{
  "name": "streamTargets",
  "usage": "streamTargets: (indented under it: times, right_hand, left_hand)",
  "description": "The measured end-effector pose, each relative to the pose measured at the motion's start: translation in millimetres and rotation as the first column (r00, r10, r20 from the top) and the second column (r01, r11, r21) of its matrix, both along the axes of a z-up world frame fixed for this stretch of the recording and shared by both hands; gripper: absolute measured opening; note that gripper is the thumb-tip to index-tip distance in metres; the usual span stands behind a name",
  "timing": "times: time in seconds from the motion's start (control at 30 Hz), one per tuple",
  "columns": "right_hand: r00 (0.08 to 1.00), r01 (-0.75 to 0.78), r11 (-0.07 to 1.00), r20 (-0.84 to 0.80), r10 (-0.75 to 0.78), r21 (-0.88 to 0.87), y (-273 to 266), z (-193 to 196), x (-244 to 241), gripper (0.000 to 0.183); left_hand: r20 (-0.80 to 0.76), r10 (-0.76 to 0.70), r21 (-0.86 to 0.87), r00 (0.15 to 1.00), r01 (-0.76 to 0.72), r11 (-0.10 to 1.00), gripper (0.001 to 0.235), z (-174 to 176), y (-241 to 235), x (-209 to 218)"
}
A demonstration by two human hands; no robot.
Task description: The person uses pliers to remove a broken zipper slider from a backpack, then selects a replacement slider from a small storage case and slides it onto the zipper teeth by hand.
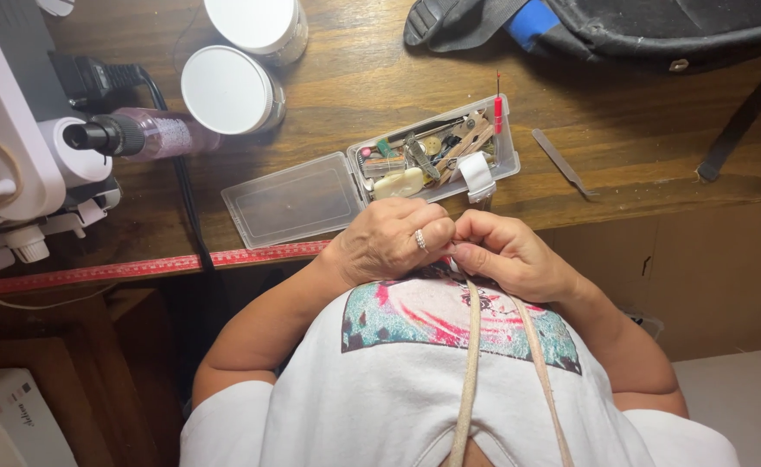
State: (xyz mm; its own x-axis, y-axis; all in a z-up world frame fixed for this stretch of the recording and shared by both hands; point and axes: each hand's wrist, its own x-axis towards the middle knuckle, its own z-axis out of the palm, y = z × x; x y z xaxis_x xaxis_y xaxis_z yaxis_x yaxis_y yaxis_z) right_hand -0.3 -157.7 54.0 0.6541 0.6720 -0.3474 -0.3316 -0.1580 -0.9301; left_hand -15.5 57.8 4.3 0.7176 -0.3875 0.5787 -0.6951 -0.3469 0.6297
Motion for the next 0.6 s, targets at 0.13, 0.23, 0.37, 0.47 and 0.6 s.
streamTargets:
  times: [0.13, 0.23, 0.37, 0.47, 0.6]
  right_hand:
    - [0.998, -0.064, 0.998, 0.028, 0.064, 0.003, 4.1, 6.7, 9.2, 0.022]
    - [0.996, -0.092, 0.996, 0.001, 0.092, 0.012, 8.8, 32.0, 16.6, 0.025]
    - [0.998, -0.056, 0.998, -0.033, 0.057, 0.032, 3.2, 24.6, 10.0, 0.029]
    - [0.998, -0.023, 0.998, -0.058, 0.026, 0.064, 2.7, 10.8, 1.4, 0.028]
    - [0.991, 0.078, 0.991, -0.116, -0.065, 0.110, 8.2, 4.3, -3.1, 0.028]
  left_hand:
    - [-0.224, -0.127, -0.251, 0.966, 0.068, 0.966, 0.026, -17.7, -0.7, -3.9]
    - [-0.325, -0.211, -0.380, 0.922, 0.077, 0.922, 0.024, -8.8, 4.1, -1.5]
    - [-0.354, -0.265, -0.410, 0.897, 0.106, 0.906, 0.027, -17.0, 2.6, -1.9]
    - [-0.394, -0.328, -0.471, 0.859, 0.119, 0.874, 0.037, -24.8, -4.4, -1.9]
    - [-0.331, -0.366, -0.573, 0.870, 0.123, 0.810, 0.037, -30.8, -11.1, -0.7]
